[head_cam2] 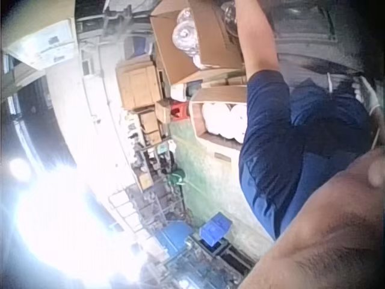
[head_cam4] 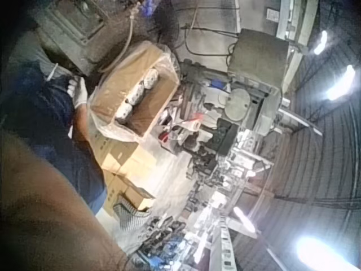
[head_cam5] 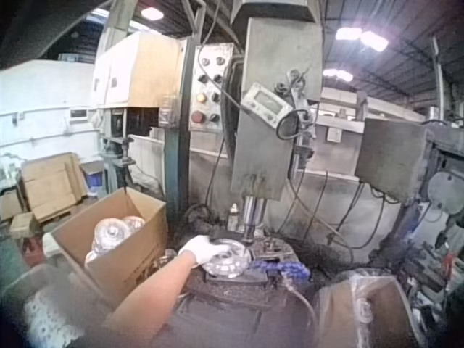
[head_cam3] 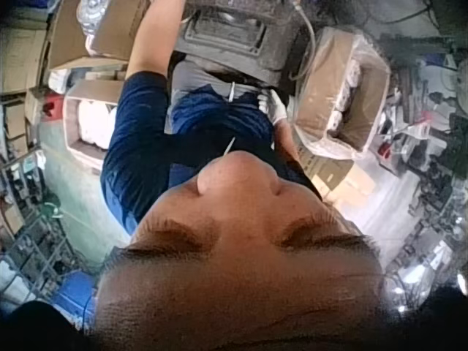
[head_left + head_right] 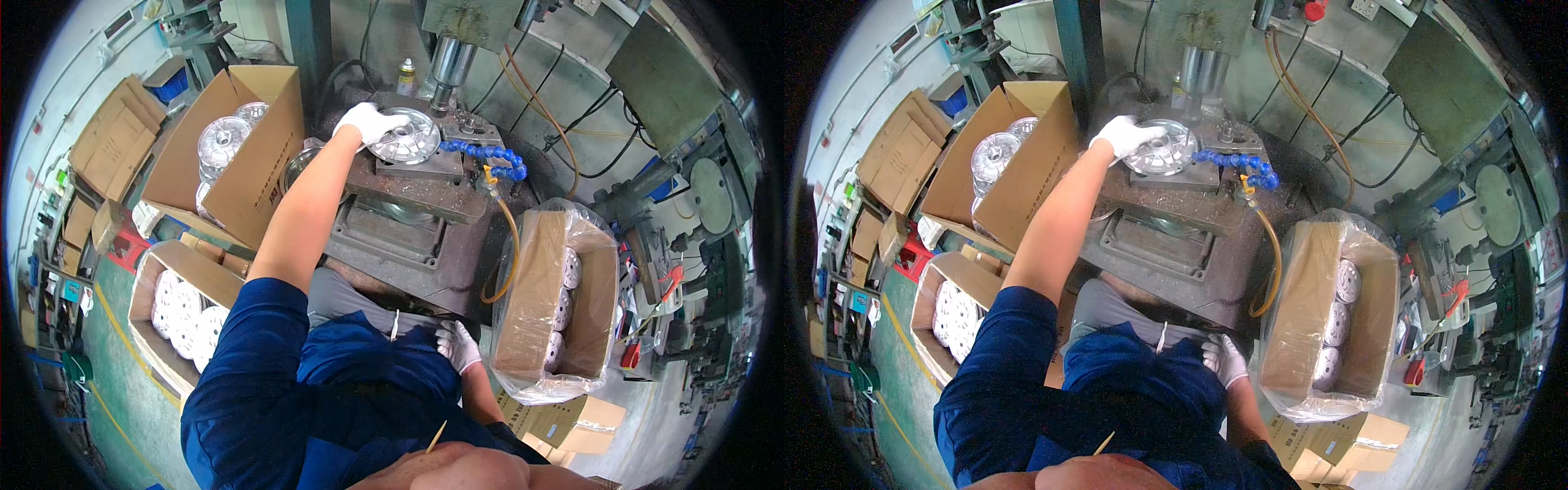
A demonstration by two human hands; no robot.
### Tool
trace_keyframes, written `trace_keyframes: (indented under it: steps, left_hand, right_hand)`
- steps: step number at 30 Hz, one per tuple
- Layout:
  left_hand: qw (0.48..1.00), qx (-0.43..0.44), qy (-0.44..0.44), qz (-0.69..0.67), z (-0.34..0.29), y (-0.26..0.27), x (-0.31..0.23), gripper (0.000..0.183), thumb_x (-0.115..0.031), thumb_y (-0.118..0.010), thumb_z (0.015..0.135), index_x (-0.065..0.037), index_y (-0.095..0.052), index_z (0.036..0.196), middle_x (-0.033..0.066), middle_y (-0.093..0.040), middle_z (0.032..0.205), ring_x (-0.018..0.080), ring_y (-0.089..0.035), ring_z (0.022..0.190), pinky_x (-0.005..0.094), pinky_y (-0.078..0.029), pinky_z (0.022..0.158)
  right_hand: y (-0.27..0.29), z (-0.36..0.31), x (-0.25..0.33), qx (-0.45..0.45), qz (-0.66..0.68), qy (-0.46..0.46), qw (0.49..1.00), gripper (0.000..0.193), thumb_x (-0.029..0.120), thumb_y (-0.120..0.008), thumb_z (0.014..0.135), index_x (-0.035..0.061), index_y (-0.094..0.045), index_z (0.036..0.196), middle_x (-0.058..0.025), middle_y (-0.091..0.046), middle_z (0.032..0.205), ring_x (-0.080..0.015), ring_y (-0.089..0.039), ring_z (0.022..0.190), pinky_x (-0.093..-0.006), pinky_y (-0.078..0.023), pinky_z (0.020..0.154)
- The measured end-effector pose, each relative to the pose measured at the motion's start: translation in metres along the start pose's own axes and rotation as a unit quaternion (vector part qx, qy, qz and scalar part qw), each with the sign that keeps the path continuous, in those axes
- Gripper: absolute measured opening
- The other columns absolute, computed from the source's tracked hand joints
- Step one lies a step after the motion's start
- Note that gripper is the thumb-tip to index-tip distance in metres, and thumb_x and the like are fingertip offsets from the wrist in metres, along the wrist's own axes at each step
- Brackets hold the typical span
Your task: Inspecting and sorting circular metal components by placing them on an industrial fixture.
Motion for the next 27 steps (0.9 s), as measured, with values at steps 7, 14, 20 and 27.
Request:
trace_keyframes:
  steps: [7, 14, 20, 27]
  left_hand:
    - [0.999, 0.016, -0.018, -0.033, -0.0103, 0.0076, -0.0088, 0.081, -0.056, -0.070, 0.068, 0.011, -0.058, 0.112, 0.0242, -0.063, 0.107, 0.0279, -0.061, 0.097, 0.0332, -0.047, 0.084]
    - [0.999, -0.002, -0.018, -0.026, -0.0052, 0.0003, -0.0021, 0.077, -0.056, -0.069, 0.068, 0.009, -0.061, 0.109, 0.0221, -0.064, 0.104, 0.0267, -0.062, 0.092, 0.0328, -0.048, 0.081]
    - [1.000, 0.000, -0.019, -0.020, -0.0057, 0.0027, -0.0048, 0.087, -0.064, -0.067, 0.064, 0.011, -0.061, 0.108, 0.0264, -0.063, 0.108, 0.0337, -0.062, 0.102, 0.0351, -0.046, 0.089]
    - [1.000, 0.007, -0.012, -0.018, -0.0033, 0.0013, -0.0020, 0.088, -0.064, -0.067, 0.064, 0.011, -0.061, 0.109, 0.0284, -0.061, 0.109, 0.0343, -0.061, 0.104, 0.0354, -0.046, 0.090]
  right_hand:
    - [-0.0074, -0.0003, 0.0040, -0.005, 0.082, -0.004, 0.997, 0.048, 0.046, -0.047, 0.094, 0.0071, -0.052, 0.122, -0.0126, -0.065, 0.098, -0.0212, -0.063, 0.076, -0.0355, -0.053, 0.067]
    - [-0.0057, -0.0035, 0.0037, 0.015, 0.101, -0.008, 0.995, 0.048, 0.045, -0.044, 0.095, 0.0065, -0.051, 0.123, -0.0121, -0.065, 0.099, -0.0219, -0.063, 0.076, -0.0366, -0.053, 0.069]
    - [-0.0048, -0.0036, 0.0048, 0.011, 0.109, 0.003, 0.994, 0.048, 0.046, -0.047, 0.094, 0.0071, -0.052, 0.121, -0.0123, -0.066, 0.099, -0.0215, -0.064, 0.076, -0.0364, -0.054, 0.068]
    - [-0.0023, -0.0018, 0.0026, 0.021, 0.112, -0.004, 0.994, 0.049, 0.046, -0.046, 0.094, 0.0079, -0.050, 0.124, -0.0122, -0.064, 0.101, -0.0216, -0.062, 0.078, -0.0363, -0.053, 0.070]
Point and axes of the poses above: each hand's wrist, its own z-axis towards the middle knuckle, its own y-axis out of the back of the hand, x = y × z, the point moved 3 cm from there along z, towards the middle knuckle
